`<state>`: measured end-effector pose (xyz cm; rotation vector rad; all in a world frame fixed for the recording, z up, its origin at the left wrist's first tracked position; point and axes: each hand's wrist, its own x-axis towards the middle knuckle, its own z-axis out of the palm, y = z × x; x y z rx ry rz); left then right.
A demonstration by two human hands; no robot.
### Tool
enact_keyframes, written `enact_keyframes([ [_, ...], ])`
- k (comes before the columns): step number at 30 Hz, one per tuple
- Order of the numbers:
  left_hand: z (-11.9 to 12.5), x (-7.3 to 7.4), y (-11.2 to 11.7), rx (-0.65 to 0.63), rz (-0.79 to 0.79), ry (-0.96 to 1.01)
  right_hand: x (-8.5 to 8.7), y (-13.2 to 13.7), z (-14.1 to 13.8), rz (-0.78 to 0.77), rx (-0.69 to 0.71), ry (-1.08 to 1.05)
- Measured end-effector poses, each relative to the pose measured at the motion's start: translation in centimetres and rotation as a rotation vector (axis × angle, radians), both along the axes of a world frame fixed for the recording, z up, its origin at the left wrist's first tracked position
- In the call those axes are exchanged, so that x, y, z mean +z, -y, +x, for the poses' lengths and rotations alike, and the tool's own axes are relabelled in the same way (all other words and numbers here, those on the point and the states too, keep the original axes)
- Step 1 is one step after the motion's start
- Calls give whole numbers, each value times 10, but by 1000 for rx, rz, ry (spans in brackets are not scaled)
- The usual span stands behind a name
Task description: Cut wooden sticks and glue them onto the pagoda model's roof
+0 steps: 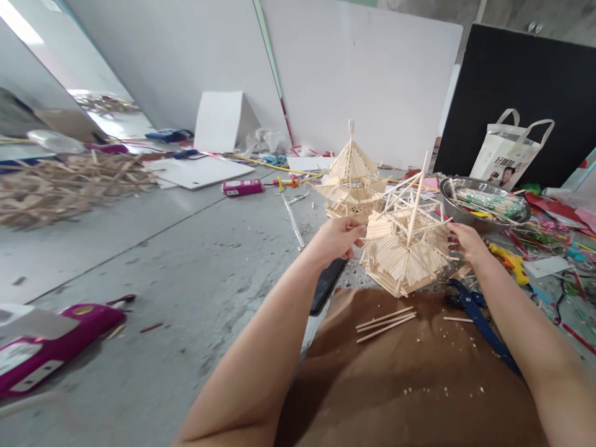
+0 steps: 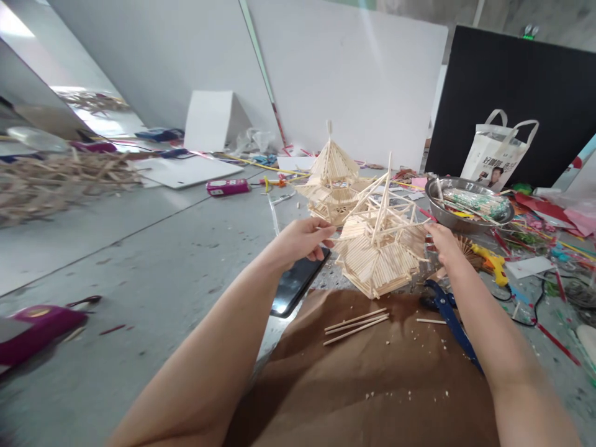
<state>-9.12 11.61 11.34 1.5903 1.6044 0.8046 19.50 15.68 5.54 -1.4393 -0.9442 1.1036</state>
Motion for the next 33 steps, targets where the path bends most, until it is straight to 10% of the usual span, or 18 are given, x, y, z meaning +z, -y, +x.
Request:
enact_keyframes([
  [11,-8,3,-2,4,-188,476,-5,-7,0,-20,26,-209],
  [27,-4,-15,-12,-43,-43,915,-3,39,12,-10,-7,-231],
  [33,10,-19,-12,53,-42,796,-6,54,14,9,-2,-226],
])
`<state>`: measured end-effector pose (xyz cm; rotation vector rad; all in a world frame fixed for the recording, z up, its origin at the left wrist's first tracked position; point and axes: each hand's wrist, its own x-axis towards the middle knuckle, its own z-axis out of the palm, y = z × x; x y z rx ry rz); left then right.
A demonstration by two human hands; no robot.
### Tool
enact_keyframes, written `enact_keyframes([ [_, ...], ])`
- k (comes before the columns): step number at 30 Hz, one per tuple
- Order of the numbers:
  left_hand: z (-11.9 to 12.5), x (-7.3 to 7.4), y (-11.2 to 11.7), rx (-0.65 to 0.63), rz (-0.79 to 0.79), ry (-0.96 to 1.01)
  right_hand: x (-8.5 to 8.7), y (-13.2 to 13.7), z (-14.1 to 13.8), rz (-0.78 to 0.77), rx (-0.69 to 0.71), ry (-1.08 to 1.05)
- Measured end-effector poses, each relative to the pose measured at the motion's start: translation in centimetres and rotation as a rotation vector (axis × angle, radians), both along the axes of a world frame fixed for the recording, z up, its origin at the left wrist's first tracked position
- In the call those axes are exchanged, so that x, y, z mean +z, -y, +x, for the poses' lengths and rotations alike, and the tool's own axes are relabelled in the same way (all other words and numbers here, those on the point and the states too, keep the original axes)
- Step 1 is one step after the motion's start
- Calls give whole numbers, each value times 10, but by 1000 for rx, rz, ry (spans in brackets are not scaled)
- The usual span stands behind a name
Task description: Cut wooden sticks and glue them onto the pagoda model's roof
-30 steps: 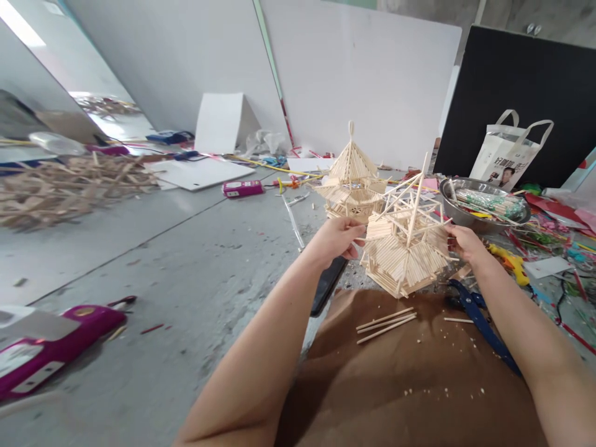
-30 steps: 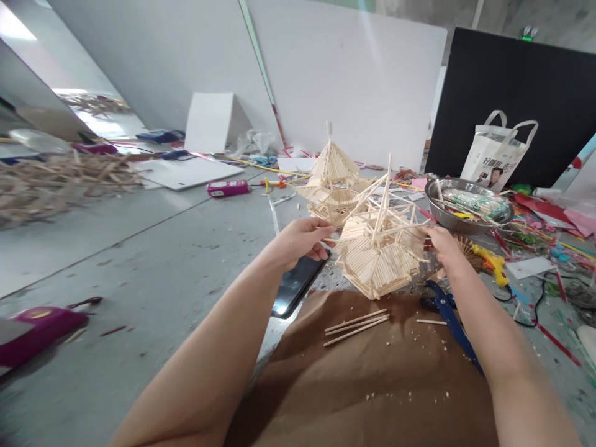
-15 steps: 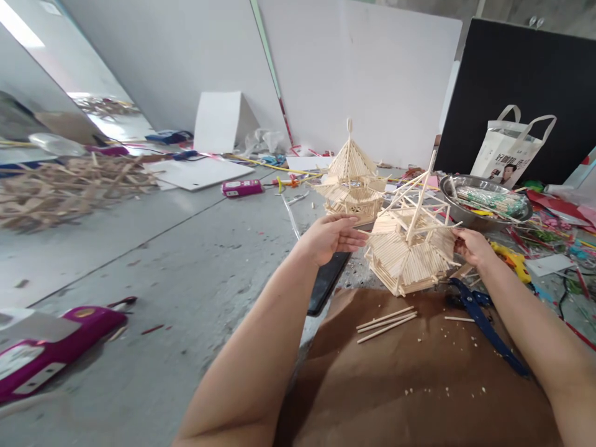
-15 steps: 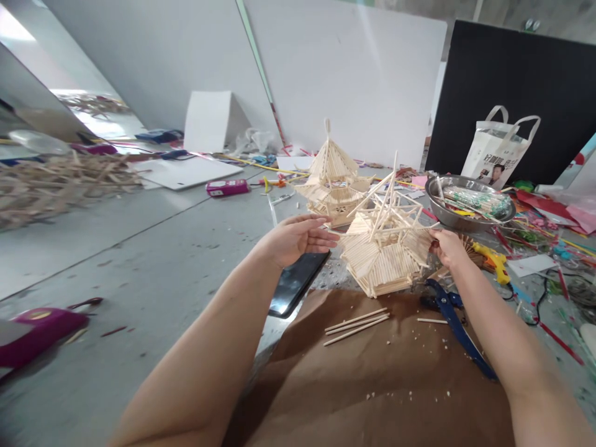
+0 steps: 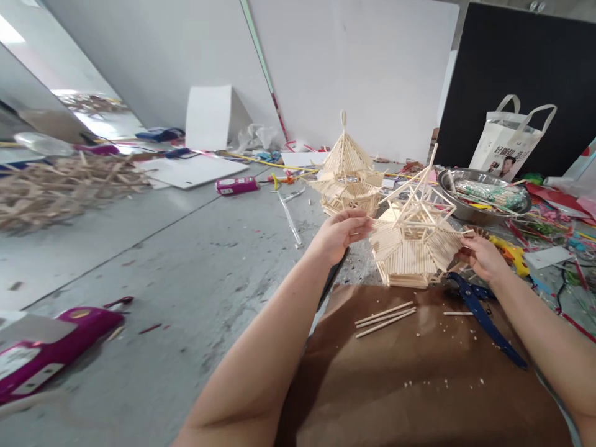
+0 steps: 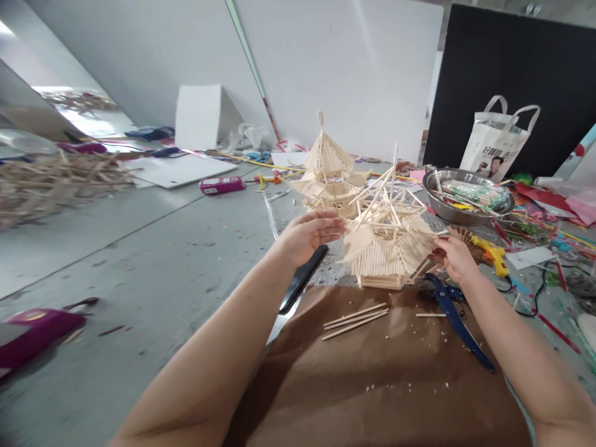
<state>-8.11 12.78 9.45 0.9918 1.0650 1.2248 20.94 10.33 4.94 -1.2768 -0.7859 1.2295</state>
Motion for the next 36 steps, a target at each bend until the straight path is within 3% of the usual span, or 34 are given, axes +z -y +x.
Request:
enact_keyframes([
  [3,0,-4,0,78,-68,-276,-1,2,0,5,-11,-14],
  [6,3,-9,0,-44,-118,-352,-2,2,-2,16,-19,-11],
  [8,6,-13,0,-104,-120,-280,-3,1,-3,21,-31,-4],
  [16,11,-29,-9,-107,-70,72,-3,7,-5,17,-50,-12],
  [22,6,-37,-17,-121,15,189,-2,16,-15,-9,80,7],
  [25,2,-36,-18,-75,34,79,3,18,-10,-13,133,294],
  [28,-3,-28,-18,2,35,-30,14,27,-4,81,8,1010],
  [30,-7,-18,-16,124,55,-79,21,39,-7,188,-32,1383],
  [33,-12,2,-7,370,160,-139,26,58,-26,218,152,1549],
  [34,-12,9,-1,483,267,-195,25,63,-35,233,248,1563],
  [36,-10,23,15,576,458,-260,21,70,-54,294,528,1581],
])
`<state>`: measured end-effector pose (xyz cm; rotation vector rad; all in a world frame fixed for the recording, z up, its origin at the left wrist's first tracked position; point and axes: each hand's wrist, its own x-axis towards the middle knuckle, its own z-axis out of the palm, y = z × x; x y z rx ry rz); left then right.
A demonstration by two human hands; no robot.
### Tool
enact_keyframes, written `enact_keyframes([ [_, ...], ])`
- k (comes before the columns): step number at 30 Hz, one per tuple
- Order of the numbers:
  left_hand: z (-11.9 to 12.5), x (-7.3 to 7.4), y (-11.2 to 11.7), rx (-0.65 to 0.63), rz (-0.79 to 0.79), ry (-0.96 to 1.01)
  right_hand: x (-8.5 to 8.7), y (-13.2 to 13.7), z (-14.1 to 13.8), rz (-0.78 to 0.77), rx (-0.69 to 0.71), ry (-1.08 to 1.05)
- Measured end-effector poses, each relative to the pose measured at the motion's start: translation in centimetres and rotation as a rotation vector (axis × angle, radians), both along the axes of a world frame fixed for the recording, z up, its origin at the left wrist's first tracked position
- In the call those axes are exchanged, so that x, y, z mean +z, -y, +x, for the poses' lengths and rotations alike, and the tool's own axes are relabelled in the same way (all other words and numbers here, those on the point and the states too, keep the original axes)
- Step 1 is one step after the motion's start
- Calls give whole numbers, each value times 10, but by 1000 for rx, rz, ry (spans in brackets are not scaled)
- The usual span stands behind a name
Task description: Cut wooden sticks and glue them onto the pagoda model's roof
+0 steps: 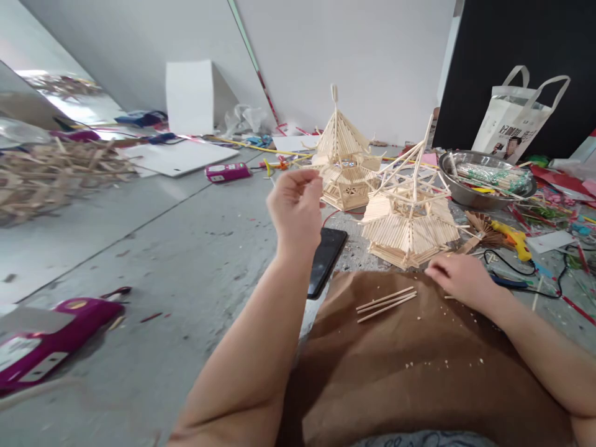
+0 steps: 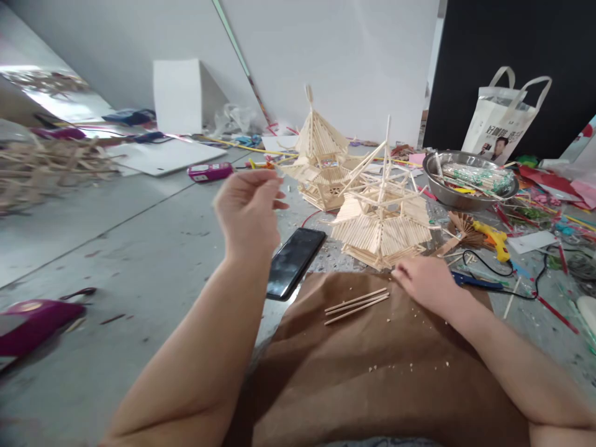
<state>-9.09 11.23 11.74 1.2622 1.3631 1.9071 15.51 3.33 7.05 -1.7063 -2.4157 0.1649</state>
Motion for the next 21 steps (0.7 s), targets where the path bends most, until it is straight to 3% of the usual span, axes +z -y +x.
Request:
enact_keyframes([
  [2,6,11,19,2,173,-64,-6,1,-17,-104,208,80],
  [4,13,16,38,-24,245,-158,-14,-2,-29,-148,303,167],
  [8,27,17,58,-150,240,-472,-26,-9,-39,-192,303,313],
  [14,43,8,62,-412,291,-892,-37,-8,-34,-192,297,295],
  [18,50,0,64,-508,306,-1058,-36,-6,-34,-197,298,246],
  [21,51,-3,65,-615,204,-1249,-27,-3,-29,-193,277,186],
])
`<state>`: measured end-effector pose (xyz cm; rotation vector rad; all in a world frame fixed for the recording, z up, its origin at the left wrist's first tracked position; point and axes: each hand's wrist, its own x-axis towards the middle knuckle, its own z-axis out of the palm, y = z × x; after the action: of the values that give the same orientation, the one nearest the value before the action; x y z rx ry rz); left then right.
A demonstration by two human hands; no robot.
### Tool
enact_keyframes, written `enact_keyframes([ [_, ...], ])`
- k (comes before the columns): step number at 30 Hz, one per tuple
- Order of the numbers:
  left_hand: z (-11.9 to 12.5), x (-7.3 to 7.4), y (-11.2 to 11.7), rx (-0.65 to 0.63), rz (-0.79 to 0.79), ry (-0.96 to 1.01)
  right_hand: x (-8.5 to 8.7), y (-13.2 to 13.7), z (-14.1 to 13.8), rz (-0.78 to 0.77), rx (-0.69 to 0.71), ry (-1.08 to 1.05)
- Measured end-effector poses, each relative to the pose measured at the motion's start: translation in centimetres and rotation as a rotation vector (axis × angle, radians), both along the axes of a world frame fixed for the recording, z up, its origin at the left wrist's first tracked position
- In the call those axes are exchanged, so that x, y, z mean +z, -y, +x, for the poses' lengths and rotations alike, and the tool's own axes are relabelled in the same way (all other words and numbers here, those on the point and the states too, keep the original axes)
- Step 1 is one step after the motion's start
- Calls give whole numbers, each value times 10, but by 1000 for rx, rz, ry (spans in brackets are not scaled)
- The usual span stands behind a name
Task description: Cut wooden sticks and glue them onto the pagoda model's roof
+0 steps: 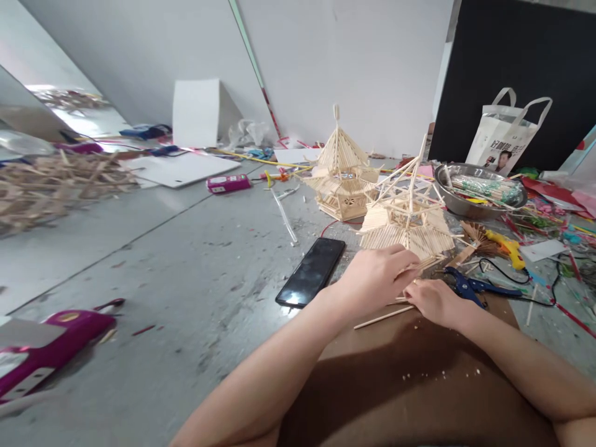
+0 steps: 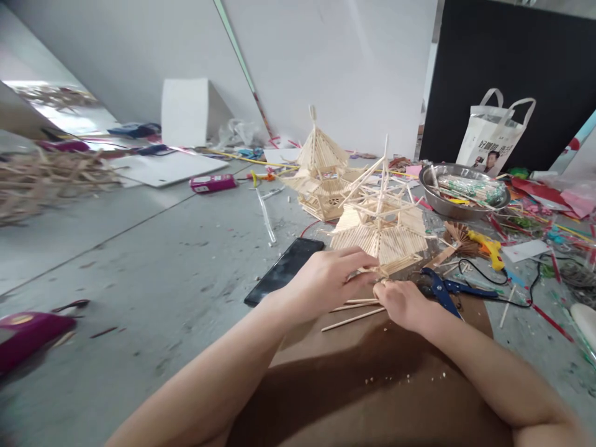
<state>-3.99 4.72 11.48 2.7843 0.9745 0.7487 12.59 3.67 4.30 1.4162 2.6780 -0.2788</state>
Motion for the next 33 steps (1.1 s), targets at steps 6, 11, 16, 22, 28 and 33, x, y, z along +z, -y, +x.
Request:
enact_keyframes([
  [6,8,-5,0,6,-92,-235,38,13,30,54,-75,-227],
  [11,18,-17,2,-112,-138,-207,61,22,41,63,-97,-527],
  [16,21,-24,-1,-81,-248,-54,68,18,57,167,-215,-756],
  [22,21,-23,-10,-12,-728,391,52,-28,145,590,-1010,-382],
  [28,22,-22,-10,-50,-915,552,-2,-57,203,138,-1337,7],
  [33,21,-25,-12,-65,-913,560,-24,-61,217,102,-1316,-139],
])
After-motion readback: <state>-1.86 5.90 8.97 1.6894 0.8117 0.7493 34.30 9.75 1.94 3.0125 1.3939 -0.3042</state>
